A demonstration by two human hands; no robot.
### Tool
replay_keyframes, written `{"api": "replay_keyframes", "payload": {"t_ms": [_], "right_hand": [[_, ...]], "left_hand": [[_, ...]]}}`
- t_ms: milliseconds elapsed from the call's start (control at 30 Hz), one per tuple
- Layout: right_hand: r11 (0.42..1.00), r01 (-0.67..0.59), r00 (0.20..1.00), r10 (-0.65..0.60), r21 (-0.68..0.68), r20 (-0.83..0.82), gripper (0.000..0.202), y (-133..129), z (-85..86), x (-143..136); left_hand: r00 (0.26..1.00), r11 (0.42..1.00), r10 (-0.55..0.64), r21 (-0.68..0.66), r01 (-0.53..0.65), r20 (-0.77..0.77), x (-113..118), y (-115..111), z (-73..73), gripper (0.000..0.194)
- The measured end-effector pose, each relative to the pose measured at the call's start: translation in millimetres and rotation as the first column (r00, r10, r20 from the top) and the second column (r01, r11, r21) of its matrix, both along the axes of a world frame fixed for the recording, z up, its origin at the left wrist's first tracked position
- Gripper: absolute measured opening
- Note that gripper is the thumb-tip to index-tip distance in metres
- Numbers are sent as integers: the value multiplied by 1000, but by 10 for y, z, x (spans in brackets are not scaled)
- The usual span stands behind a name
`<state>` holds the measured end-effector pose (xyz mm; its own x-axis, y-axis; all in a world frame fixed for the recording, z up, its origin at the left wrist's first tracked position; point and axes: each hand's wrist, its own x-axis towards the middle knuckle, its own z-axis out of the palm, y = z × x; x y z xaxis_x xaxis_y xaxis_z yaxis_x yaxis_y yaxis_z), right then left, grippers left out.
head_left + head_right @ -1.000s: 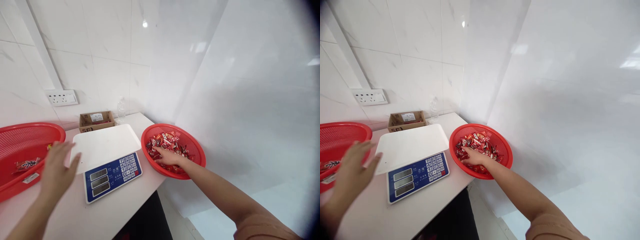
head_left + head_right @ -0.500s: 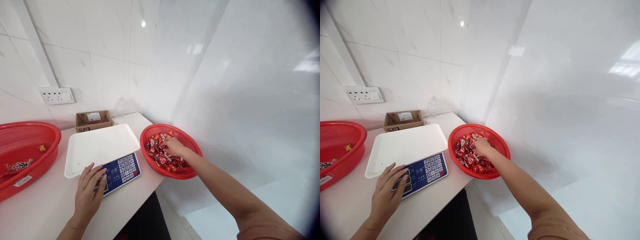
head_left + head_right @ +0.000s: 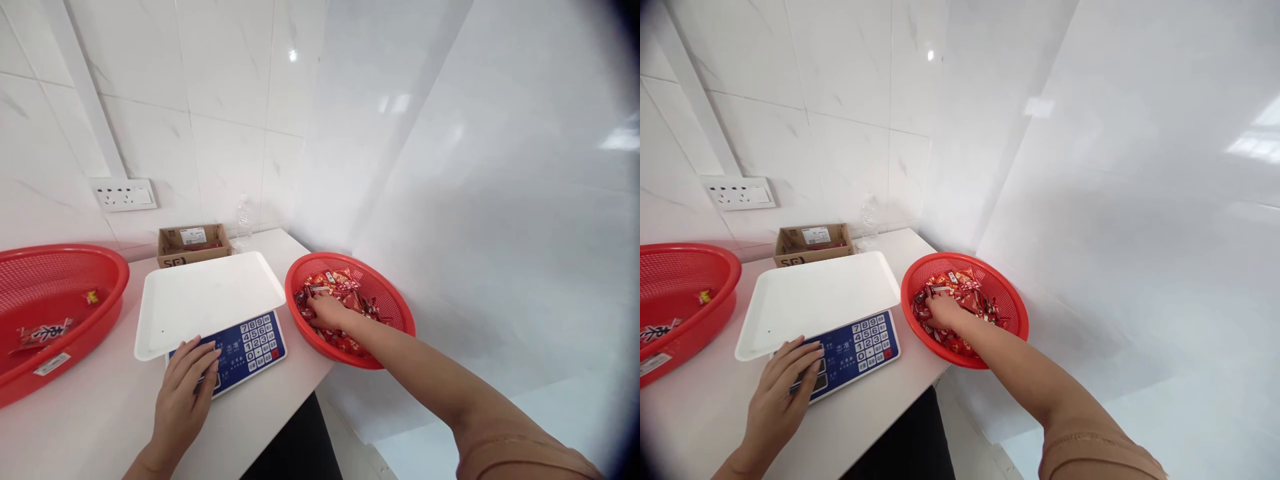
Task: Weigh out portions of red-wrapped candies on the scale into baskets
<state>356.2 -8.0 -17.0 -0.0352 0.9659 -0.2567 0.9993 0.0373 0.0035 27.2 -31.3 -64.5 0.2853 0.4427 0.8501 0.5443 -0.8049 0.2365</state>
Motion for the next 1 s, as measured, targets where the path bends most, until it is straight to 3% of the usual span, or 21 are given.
{"api": "replay_keyframes", "payload": {"t_ms": [100, 367, 433, 567, 767, 1000], "right_hand": [[999, -2, 1000, 2, 35, -6, 30, 32, -7, 22], [983, 116, 990, -104, 141, -92, 33, 270, 159, 329], [988, 91, 989, -76, 122, -125, 42, 302, 152, 310], [996, 62, 986, -51, 65, -158, 79, 302, 30, 111], [987, 127, 976, -108, 98, -188, 34, 292, -82, 10], [935, 287, 916, -204, 209, -344, 32, 329, 122, 294]], "left_hand": [[1000, 1000, -4, -12, 4, 12, -5, 0, -11, 23], [999, 1000, -3, -23, 4, 50, -22, 11, -5, 22], [998, 1000, 2, -13, -1, 62, -24, 1, 10, 23], [998, 1000, 18, 13, -19, 62, -27, -14, 28, 24], [998, 999, 34, 28, -36, 61, -36, -10, 37, 23], [996, 998, 56, 27, -58, 68, -60, 8, 54, 23]]}}
